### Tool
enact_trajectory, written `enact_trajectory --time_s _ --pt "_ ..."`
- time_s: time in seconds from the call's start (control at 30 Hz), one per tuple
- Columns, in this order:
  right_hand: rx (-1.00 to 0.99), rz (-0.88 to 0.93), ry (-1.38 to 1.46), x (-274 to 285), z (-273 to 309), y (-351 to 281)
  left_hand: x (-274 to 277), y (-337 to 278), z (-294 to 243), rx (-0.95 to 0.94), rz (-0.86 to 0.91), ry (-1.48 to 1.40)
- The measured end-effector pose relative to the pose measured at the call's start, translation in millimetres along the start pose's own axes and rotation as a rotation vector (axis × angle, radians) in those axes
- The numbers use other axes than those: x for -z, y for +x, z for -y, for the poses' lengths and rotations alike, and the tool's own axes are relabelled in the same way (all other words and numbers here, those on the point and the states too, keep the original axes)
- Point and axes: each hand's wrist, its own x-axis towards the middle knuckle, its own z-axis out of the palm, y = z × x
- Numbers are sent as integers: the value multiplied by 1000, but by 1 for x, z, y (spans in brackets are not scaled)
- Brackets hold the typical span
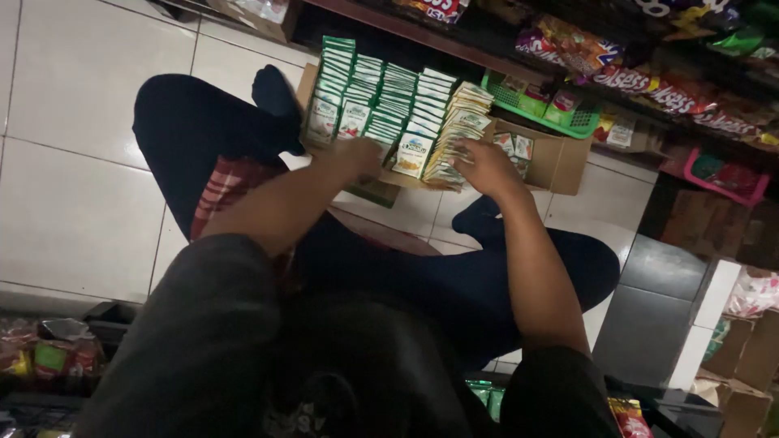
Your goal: Organizing small condiment or spice sachets by stacking and placing them in a box on a retail shelf.
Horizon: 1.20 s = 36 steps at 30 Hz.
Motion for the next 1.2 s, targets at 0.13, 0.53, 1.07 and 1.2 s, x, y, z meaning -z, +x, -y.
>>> enact_trajectory --time_s 0.13,0.53,1.07,1.2 --pt "-38 42 -7 2 4 -2 -29 10 2 -61 38 -100" --pt "-34 31 37 -3 -4 -2 -45 31 -1 -129 -26 -90" --pt "-131 -36 29 33 -45 -11 -17 15 -17 -283 13 19" --pt "-333 -237 -170 79 -33 -24 29 -9 -44 -476 -96 -194"
